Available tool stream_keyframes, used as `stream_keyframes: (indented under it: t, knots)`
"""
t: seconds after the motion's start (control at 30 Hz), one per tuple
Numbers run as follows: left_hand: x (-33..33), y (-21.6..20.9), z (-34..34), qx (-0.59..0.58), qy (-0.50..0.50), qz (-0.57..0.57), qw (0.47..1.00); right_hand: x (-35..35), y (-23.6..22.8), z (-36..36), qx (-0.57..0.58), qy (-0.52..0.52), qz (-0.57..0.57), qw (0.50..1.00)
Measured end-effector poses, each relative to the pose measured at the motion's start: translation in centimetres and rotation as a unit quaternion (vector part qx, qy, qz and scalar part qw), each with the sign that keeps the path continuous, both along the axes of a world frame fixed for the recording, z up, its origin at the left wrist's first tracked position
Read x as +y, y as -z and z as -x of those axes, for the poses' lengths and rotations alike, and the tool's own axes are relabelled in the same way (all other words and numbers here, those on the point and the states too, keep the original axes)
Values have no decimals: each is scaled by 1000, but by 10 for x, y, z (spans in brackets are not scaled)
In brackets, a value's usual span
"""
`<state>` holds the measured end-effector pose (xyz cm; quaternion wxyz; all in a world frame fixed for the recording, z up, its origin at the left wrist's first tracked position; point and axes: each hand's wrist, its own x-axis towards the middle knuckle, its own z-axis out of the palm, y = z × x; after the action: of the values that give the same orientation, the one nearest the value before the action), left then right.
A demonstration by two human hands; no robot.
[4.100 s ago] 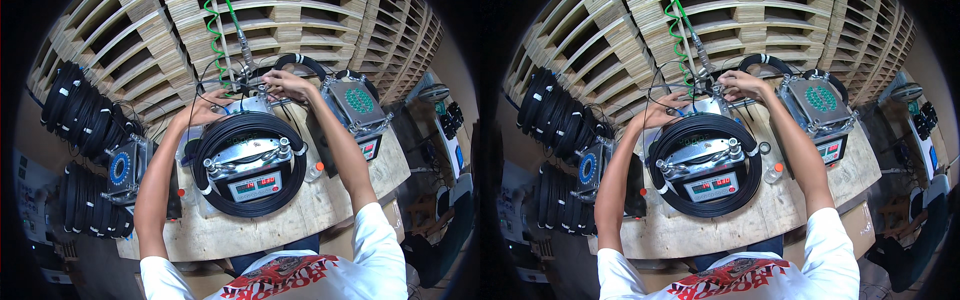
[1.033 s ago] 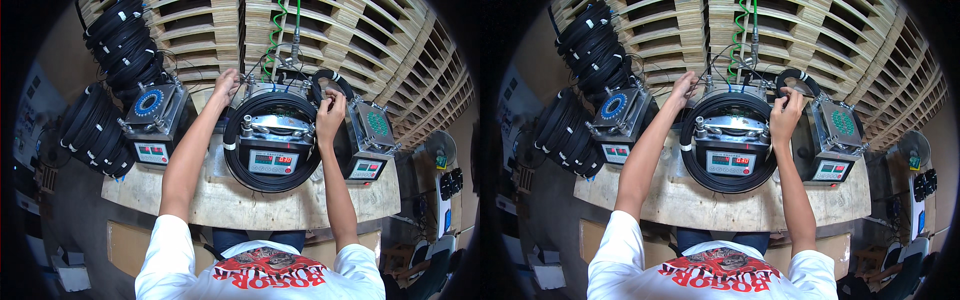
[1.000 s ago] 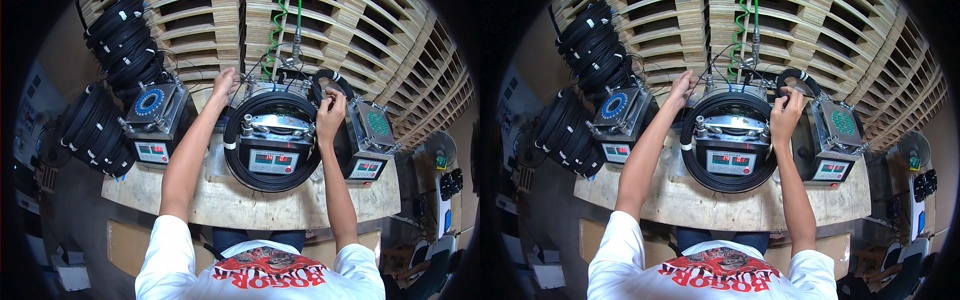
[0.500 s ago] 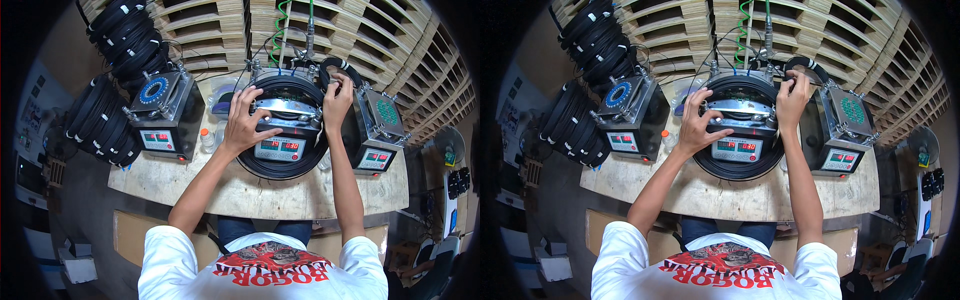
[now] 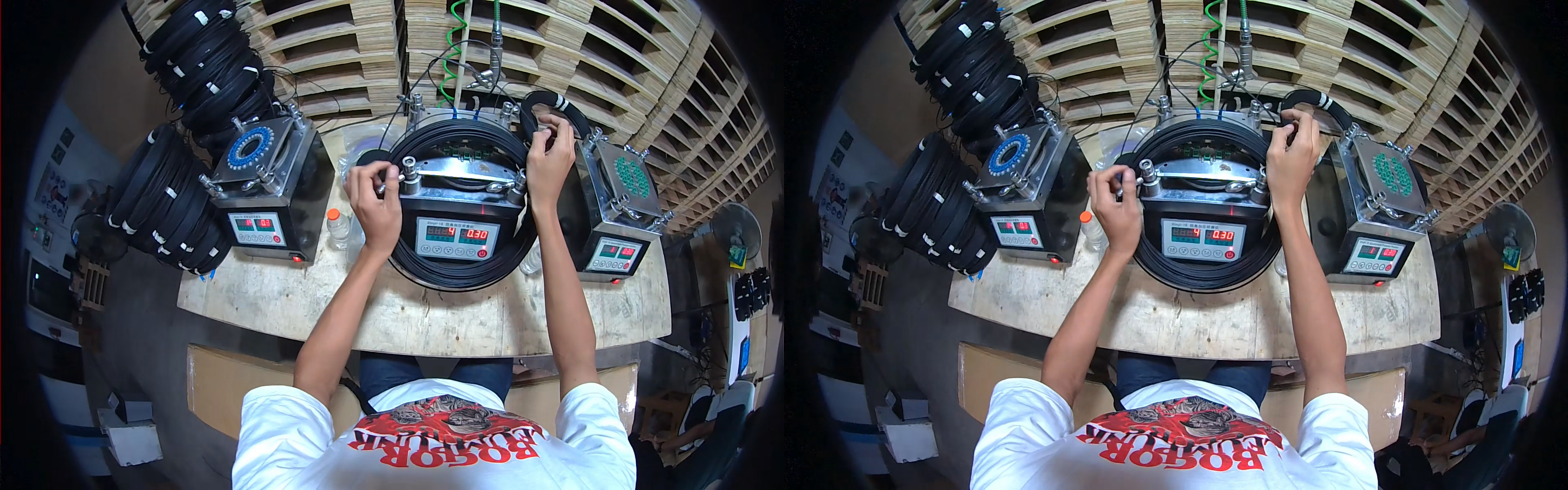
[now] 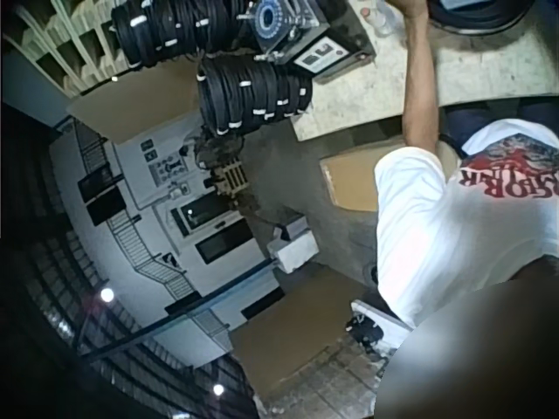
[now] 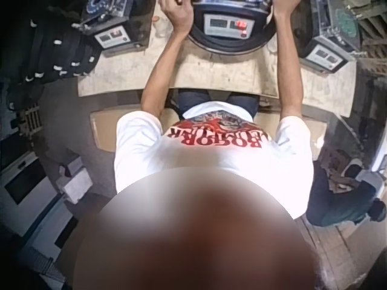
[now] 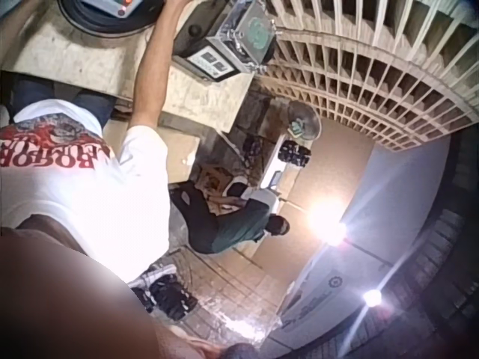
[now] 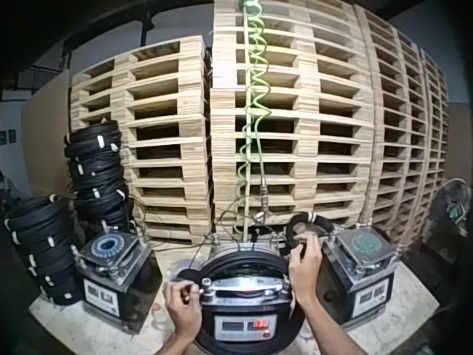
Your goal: Operating an industrial machine to press or secure components onto a thick black cable coil.
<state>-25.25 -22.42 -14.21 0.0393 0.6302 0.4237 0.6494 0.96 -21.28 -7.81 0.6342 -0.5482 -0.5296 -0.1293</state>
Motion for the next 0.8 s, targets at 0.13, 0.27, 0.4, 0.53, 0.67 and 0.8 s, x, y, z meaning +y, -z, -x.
stream_keyframes:
  t: [0.13,0.27,0.4,0.53,0.67,0.8]
  knots:
    - [-5,0,-1,35,-32,-2,999,-1,0,-1,-9,-1,11,1000]
    - [-1,14,2,40,-37,-24,998,-1,-3,4,-10,-15,-9,1000]
    - [0,10,2,112,-36,-166,979,-1,-1,1,-3,-13,18,1000]
    - [0,14,3,-73,-8,46,996,0,-1,1,-1,-18,5,1000]
    - [1,25,5,-35,42,-9,998,1,-3,5,-3,-24,-13,1000]
    - [6,21,1,24,7,-152,988,-1,-1,4,3,-23,-1,1000]
